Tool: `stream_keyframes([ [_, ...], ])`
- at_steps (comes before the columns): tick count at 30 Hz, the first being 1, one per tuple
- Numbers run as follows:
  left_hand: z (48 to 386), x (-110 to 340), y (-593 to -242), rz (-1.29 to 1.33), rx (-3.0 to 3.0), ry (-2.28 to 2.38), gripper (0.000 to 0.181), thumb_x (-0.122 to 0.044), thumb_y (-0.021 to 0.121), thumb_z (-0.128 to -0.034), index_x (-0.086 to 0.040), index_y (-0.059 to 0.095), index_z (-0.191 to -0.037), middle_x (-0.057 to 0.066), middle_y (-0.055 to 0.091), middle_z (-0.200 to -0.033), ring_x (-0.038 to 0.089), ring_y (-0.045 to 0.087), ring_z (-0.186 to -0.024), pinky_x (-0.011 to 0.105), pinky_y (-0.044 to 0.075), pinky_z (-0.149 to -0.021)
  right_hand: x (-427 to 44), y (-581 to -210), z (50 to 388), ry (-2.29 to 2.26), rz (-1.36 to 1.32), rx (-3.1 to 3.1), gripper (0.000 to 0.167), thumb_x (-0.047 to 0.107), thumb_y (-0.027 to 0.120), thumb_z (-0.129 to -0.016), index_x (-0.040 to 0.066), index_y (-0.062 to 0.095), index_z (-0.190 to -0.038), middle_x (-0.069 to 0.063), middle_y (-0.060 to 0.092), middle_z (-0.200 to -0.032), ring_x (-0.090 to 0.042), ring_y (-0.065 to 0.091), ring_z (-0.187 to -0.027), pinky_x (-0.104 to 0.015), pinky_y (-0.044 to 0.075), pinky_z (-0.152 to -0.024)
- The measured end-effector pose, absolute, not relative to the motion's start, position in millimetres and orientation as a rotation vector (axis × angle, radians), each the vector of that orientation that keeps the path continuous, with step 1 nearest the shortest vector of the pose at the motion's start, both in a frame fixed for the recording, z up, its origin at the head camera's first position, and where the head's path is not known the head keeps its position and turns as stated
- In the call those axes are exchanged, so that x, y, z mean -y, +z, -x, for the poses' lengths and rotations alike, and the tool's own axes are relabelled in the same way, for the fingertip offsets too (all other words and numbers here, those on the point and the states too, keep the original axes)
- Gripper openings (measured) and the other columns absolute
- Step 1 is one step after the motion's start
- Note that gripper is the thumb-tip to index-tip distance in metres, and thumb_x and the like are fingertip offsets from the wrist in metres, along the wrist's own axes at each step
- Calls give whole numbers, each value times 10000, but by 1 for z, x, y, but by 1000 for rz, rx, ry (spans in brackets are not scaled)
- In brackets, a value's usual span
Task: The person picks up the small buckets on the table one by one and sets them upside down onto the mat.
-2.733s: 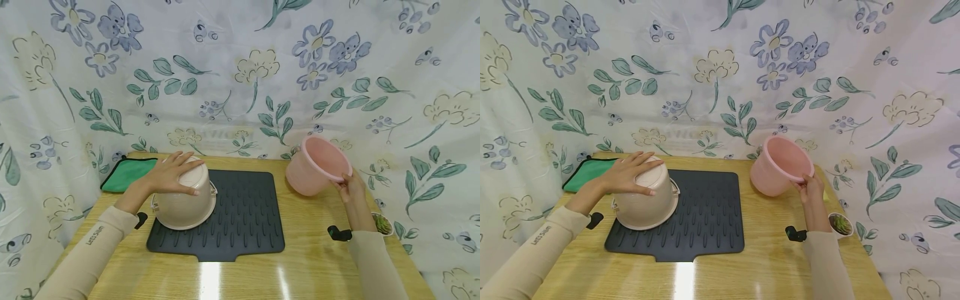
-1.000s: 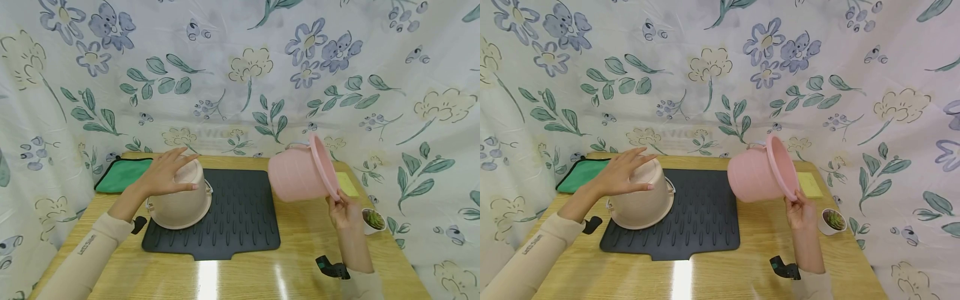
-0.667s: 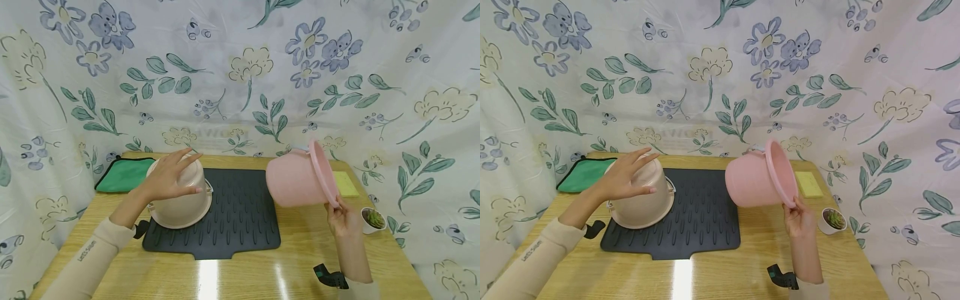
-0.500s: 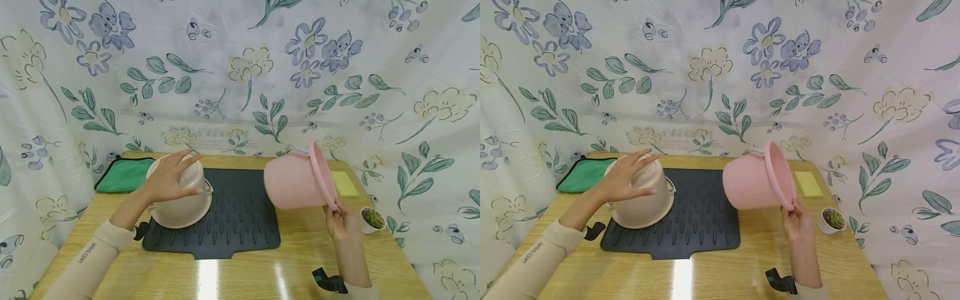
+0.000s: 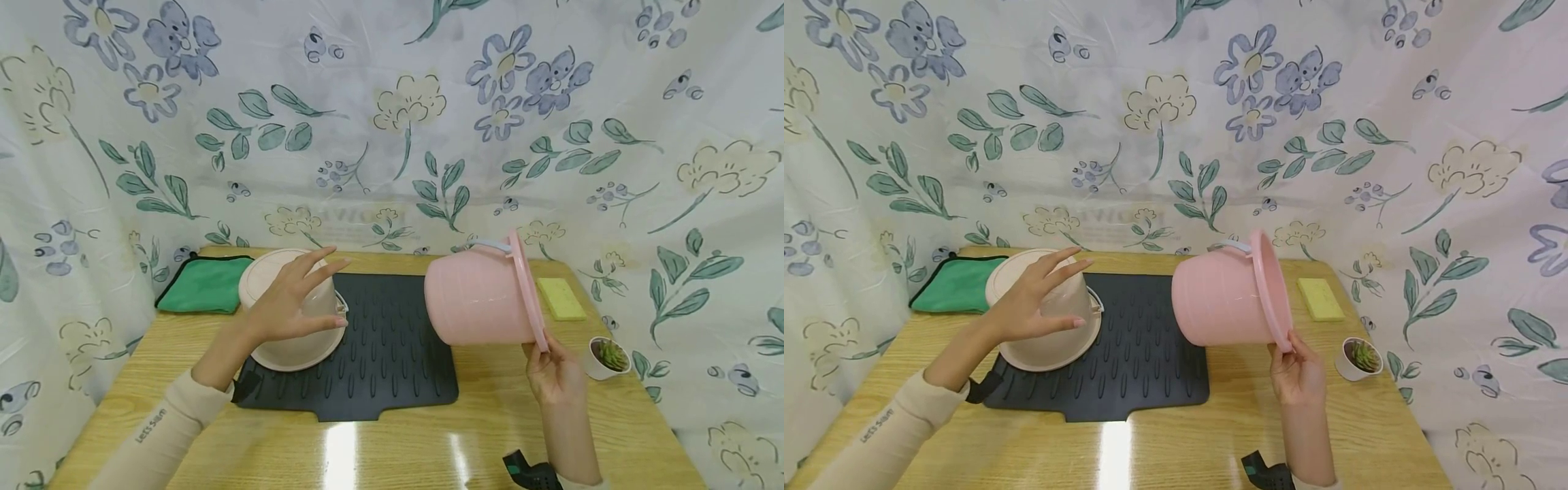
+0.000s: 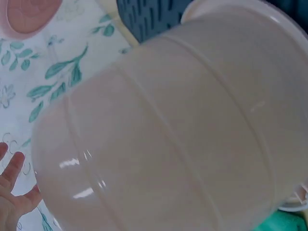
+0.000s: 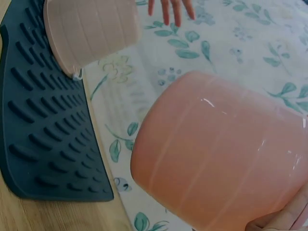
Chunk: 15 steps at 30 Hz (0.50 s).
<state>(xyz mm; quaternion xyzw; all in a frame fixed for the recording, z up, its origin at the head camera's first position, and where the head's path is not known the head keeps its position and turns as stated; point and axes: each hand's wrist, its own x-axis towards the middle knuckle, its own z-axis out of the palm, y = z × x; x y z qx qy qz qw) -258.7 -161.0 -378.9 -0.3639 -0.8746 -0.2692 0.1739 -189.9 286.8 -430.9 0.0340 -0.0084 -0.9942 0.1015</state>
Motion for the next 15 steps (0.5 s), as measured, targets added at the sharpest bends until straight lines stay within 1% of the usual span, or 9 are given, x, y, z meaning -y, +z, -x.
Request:
stream_keyframes([
  [3, 255, 154, -380, 1051, 2431, -827, 868, -587, 744, -800, -263, 398, -1528, 64, 316, -1593, 365, 364, -1409, 669, 263, -1072, -284, -431, 187, -2932, -110, 43, 236, 48, 349, -1069, -123, 506, -1114, -243, 556, -1035, -367, 642, -891, -352, 600, -710],
  [7, 251, 145, -382, 1063, 2377, -911, 879, -725, 608, -831, -247, 385, -1534, 54, 325, -1589, 349, 384, -1395, 654, 257, -1075, -281, -432, 184, -2915, -90, 67, 211, 31, 359, -1063, -125, 491, -1116, -260, 557, -1044, -376, 650, -936, -359, 600, -715],
  [10, 247, 138, -384, 1071, 2356, -967, 905, -775, 534, -835, -242, 361, -1546, 55, 331, -1585, 335, 378, -1401, 642, 249, -1083, -278, -434, 182, -2896, -54, 86, 235, 30, 344, -1065, -141, 495, -1119, -277, 566, -1052, -384, 655, -971, -366, 599, -723],
  [13, 241, 132, -385, 1072, 2380, -1034, 914, -755, 552, -842, -237, 328, -1561, 46, 311, -1595, 315, 332, -1437, 636, 240, -1100, -275, -436, 180, -2874, -9, 93, 288, 49, 321, -1074, -157, 518, -1114, -287, 577, -1051, -385, 658, -983, -368, 598, -734],
  [15, 237, 127, -385, 1075, 2409, -1093, 905, -693, 613, -851, -240, 305, -1571, 30, 286, -1608, 304, 299, -1460, 638, 244, -1109, -272, -436, 178, -2863, 16, 83, 319, 61, 311, -1079, -162, 537, -1111, -286, 582, -1049, -380, 661, -970, -368, 599, -734],
])
